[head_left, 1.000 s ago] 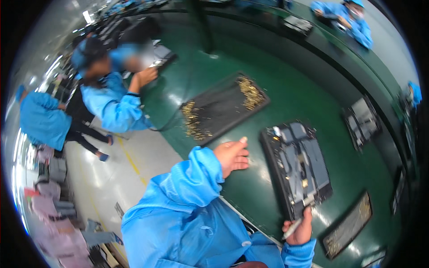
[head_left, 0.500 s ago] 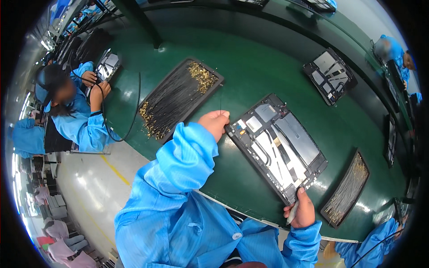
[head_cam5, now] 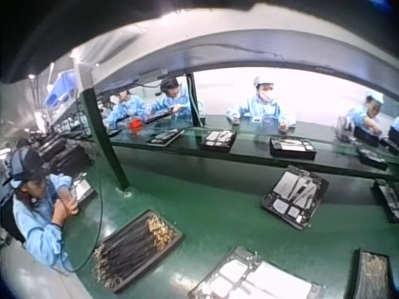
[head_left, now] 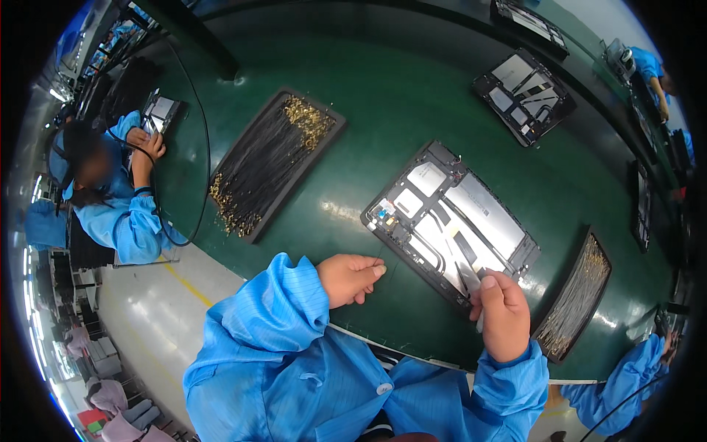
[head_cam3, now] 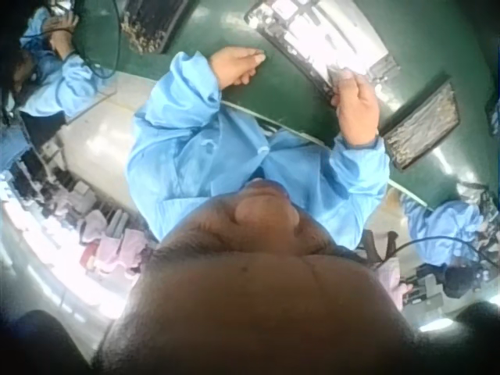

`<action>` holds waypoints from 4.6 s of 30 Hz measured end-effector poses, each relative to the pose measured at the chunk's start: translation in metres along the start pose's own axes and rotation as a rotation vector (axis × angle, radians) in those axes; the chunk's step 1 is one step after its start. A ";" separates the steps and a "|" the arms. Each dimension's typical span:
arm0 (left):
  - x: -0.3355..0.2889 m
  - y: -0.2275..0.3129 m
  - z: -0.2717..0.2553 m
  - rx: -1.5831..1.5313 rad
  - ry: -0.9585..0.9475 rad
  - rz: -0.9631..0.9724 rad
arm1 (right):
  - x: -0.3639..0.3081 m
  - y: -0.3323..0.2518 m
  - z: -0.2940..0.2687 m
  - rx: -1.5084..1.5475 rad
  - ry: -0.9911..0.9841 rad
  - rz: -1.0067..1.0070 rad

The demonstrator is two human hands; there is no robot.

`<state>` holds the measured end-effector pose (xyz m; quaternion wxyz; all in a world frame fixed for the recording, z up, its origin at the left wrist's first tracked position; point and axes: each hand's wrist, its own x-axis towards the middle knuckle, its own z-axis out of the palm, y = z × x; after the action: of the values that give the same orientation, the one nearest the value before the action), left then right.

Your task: Assemble electronic components into a tablet or mobile device chassis on a factory conveyor line.

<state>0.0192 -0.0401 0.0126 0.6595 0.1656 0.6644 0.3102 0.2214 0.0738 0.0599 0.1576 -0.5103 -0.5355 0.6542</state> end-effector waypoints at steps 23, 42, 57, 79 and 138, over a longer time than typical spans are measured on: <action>0.021 0.017 -0.007 0.008 -0.041 -0.022 | 0.083 -0.025 0.035 -0.643 -0.077 -0.242; 0.025 0.014 -0.009 -0.281 0.037 -0.027 | -0.070 0.093 -0.141 -0.775 0.952 0.220; 0.015 0.014 0.004 -0.126 0.273 0.055 | -0.078 0.119 -0.122 -0.391 0.902 0.193; 0.025 0.018 0.066 1.083 0.329 1.314 | -0.021 0.037 0.012 0.481 0.159 0.310; 0.027 0.016 0.068 1.226 0.326 1.132 | 0.012 0.076 0.034 0.128 0.580 -0.825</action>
<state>0.0812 0.0019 0.0065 0.0948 0.7542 0.6187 0.1987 0.2138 0.0359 -0.0150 0.5760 -0.4065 -0.5856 0.4001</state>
